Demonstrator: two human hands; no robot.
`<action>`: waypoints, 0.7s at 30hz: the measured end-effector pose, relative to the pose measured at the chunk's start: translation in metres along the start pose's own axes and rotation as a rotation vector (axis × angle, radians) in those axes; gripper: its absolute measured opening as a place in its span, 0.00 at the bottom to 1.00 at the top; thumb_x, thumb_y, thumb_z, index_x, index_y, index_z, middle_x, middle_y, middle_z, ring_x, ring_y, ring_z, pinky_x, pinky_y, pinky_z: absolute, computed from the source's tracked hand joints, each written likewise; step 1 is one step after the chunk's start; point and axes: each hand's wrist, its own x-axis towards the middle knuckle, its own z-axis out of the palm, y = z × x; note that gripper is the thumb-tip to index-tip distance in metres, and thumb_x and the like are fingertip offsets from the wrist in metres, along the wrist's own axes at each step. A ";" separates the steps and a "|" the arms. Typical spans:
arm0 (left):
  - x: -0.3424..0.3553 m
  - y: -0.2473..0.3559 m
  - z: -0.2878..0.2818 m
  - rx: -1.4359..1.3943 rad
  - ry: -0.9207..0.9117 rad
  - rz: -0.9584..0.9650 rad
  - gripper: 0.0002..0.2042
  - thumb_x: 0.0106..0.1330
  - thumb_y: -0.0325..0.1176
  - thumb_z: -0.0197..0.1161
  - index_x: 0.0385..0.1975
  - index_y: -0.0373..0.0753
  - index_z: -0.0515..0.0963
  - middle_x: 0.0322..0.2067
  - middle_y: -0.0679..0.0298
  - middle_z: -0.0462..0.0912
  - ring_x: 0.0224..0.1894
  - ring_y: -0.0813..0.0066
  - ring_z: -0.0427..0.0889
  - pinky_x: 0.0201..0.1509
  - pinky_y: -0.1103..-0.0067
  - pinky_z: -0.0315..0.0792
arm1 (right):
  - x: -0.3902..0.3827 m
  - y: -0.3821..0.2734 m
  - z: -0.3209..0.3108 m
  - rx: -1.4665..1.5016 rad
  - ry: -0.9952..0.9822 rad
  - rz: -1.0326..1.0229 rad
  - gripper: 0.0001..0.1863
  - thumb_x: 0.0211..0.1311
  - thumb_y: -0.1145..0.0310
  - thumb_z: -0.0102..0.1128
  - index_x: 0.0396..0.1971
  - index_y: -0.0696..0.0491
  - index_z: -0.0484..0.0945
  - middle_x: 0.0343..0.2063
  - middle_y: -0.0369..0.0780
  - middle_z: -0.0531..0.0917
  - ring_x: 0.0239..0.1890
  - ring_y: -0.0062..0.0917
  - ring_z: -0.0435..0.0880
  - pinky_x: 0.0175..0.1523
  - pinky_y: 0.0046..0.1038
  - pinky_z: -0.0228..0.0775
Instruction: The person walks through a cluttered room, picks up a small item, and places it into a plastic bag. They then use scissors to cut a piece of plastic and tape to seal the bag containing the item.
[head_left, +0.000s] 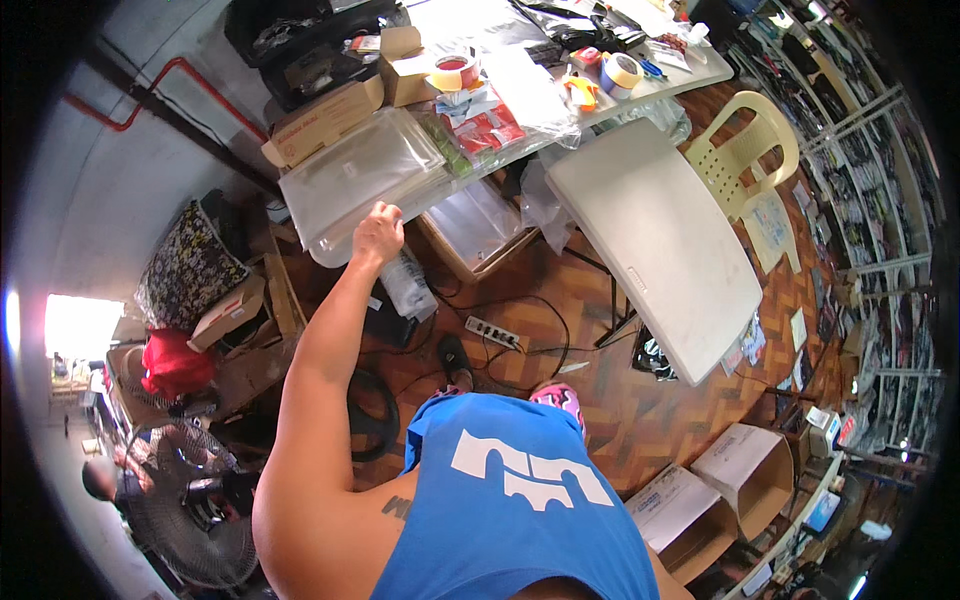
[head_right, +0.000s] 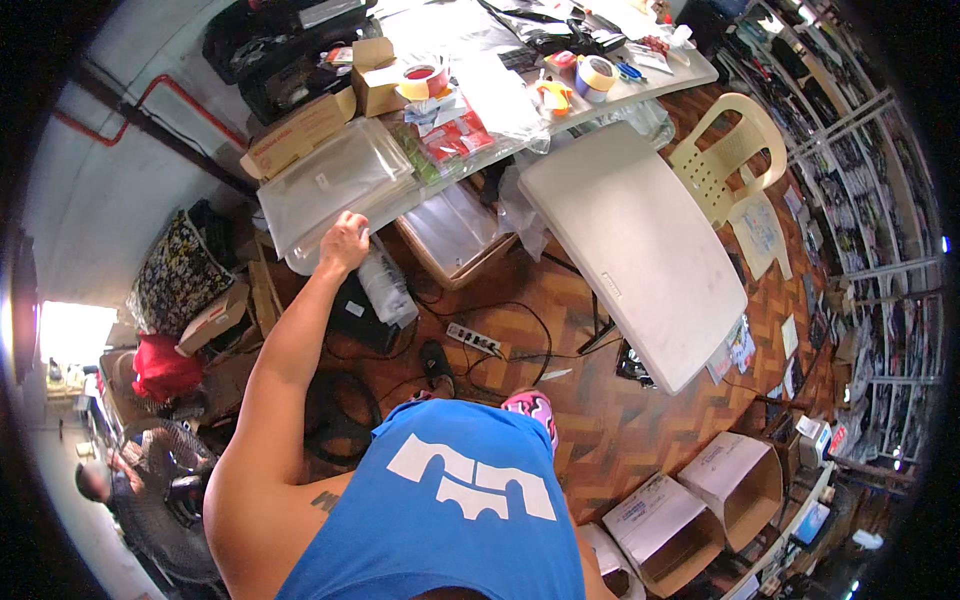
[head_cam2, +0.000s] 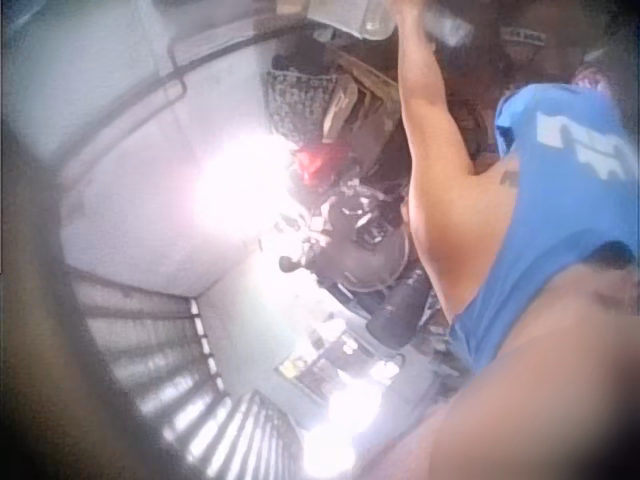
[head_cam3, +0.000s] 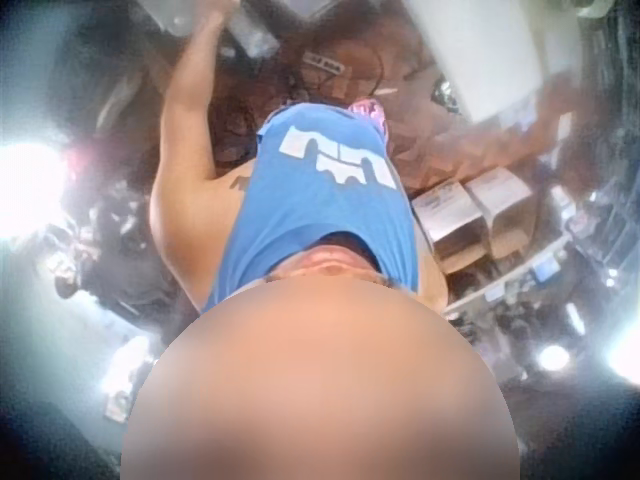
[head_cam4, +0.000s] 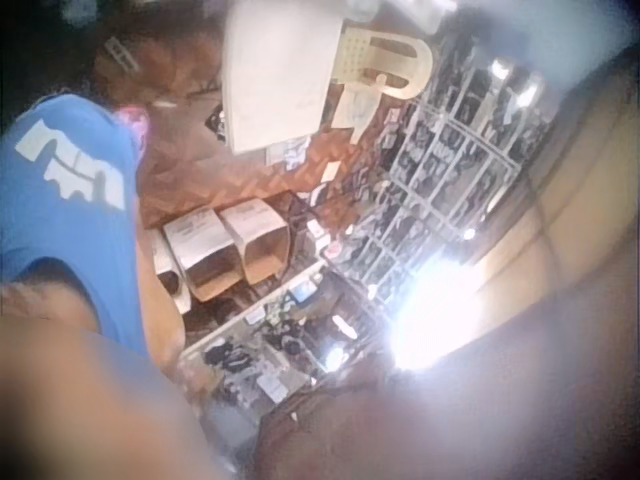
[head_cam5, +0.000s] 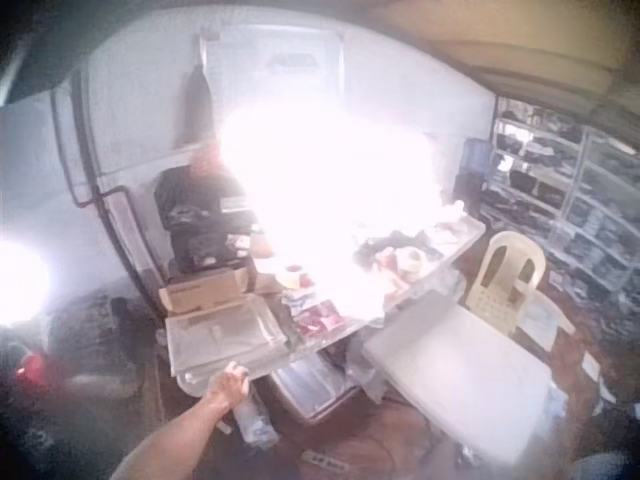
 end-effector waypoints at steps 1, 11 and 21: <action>0.010 -0.005 -0.004 0.033 0.001 0.008 0.10 0.64 0.38 0.60 0.42 0.44 0.77 0.47 0.60 0.76 0.44 0.52 0.83 0.48 0.63 0.78 | -0.011 0.007 0.011 -0.089 -0.020 -0.001 0.06 0.63 0.67 0.57 0.29 0.52 0.78 0.19 0.37 0.80 0.23 0.22 0.79 0.28 0.27 0.73; 0.104 -0.044 0.004 0.325 -0.188 0.137 0.32 0.55 0.40 0.73 0.57 0.39 0.66 0.50 0.50 0.72 0.42 0.51 0.85 0.42 0.65 0.81 | 0.046 -0.082 -0.013 0.121 0.052 -0.013 0.08 0.57 0.72 0.54 0.21 0.53 0.80 0.18 0.39 0.80 0.17 0.27 0.78 0.22 0.30 0.70; 0.124 -0.044 -0.047 0.030 0.012 0.162 0.18 0.58 0.28 0.61 0.49 0.45 0.74 0.47 0.57 0.77 0.44 0.47 0.81 0.44 0.59 0.76 | 0.283 -0.384 -0.063 -0.324 -0.150 -0.218 0.17 0.59 0.63 0.62 0.44 0.57 0.81 0.32 0.41 0.86 0.29 0.23 0.84 0.35 0.27 0.76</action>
